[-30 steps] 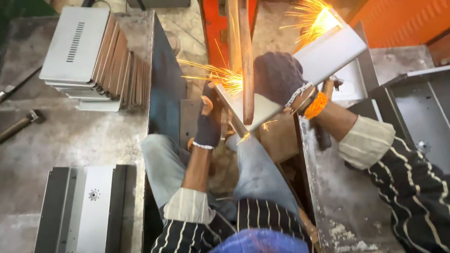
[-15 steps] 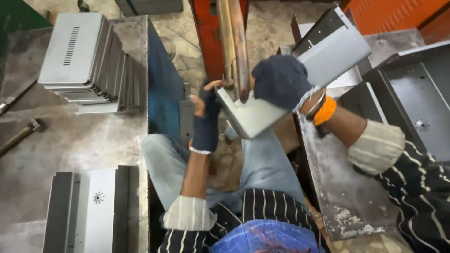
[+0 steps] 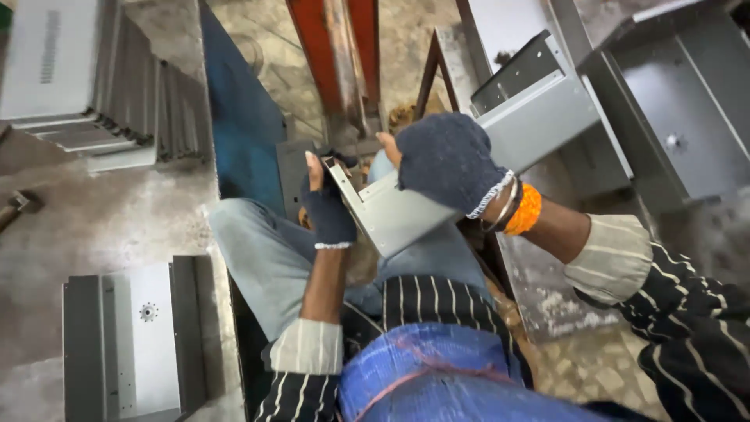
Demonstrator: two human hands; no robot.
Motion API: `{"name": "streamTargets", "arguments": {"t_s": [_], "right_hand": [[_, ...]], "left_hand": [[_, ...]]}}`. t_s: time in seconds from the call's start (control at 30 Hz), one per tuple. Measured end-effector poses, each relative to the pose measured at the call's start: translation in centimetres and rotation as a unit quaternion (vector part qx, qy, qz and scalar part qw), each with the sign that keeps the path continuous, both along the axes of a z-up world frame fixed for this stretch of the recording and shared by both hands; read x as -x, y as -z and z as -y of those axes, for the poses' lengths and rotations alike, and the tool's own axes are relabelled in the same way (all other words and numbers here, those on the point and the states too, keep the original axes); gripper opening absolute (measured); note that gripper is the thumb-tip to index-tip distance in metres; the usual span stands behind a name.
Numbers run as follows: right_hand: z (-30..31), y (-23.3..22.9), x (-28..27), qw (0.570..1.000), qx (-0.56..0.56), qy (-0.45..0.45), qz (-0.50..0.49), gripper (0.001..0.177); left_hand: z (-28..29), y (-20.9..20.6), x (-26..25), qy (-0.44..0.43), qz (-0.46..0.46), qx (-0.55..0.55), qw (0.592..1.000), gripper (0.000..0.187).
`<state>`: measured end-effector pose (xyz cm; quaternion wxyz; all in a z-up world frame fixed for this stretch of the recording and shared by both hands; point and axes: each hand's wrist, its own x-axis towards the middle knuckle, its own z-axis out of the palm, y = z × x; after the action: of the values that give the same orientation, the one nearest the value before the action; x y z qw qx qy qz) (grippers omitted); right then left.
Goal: Assembling and welding metal enclosures using a spot welder and a hammer.
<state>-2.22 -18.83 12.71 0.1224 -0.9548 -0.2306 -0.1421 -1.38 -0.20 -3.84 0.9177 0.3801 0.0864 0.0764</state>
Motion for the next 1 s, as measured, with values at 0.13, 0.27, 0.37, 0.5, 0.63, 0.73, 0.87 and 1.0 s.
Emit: {"name": "streamTargets", "arguments": {"t_s": [0.13, 0.27, 0.37, 0.5, 0.63, 0.73, 0.87, 1.0], "right_hand": [[1.0, -2.4, 2.7, 0.993, -0.03, 0.045, -0.101, 0.053], [1.6, -2.4, 3.1, 0.993, -0.066, 0.022, -0.096, 0.054], [2.1, -1.8, 2.1, 0.997, -0.055, -0.003, -0.054, 0.053], [2.1, -2.2, 1.2, 0.971, 0.037, 0.046, -0.233, 0.059], [7.6, -1.2, 0.7, 0.985, -0.156, -0.06, 0.041, 0.029], [17.9, 2.9, -2.2, 0.877, -0.377, 0.068, 0.29, 0.015], [26.2, 22.7, -7.4, 0.862, -0.346, 0.327, 0.175, 0.016], [30.4, 40.5, -15.4, 0.904, -0.112, 0.398, -0.106, 0.041]], "left_hand": [[1.4, -0.3, 0.0, -0.021, -0.005, -0.103, 0.994, 0.049], [2.5, -1.1, 0.8, -0.002, -0.057, -0.07, 0.996, 0.051], [2.6, -1.2, -0.3, -0.01, -0.12, -0.063, 0.991, 0.055], [2.3, -0.6, 0.2, 0.014, -0.153, 0.061, 0.986, 0.053], [1.2, -0.2, 0.8, 0.001, -0.191, 0.045, 0.981, 0.048], [-0.1, 1.2, 1.1, 0.066, -0.159, 0.03, 0.985, 0.055], [-0.6, 2.2, 1.3, 0.009, -0.167, 0.005, 0.986, 0.054], [-2.9, 7.1, 0.3, 0.115, -0.135, 0.089, 0.98, 0.066]]}}
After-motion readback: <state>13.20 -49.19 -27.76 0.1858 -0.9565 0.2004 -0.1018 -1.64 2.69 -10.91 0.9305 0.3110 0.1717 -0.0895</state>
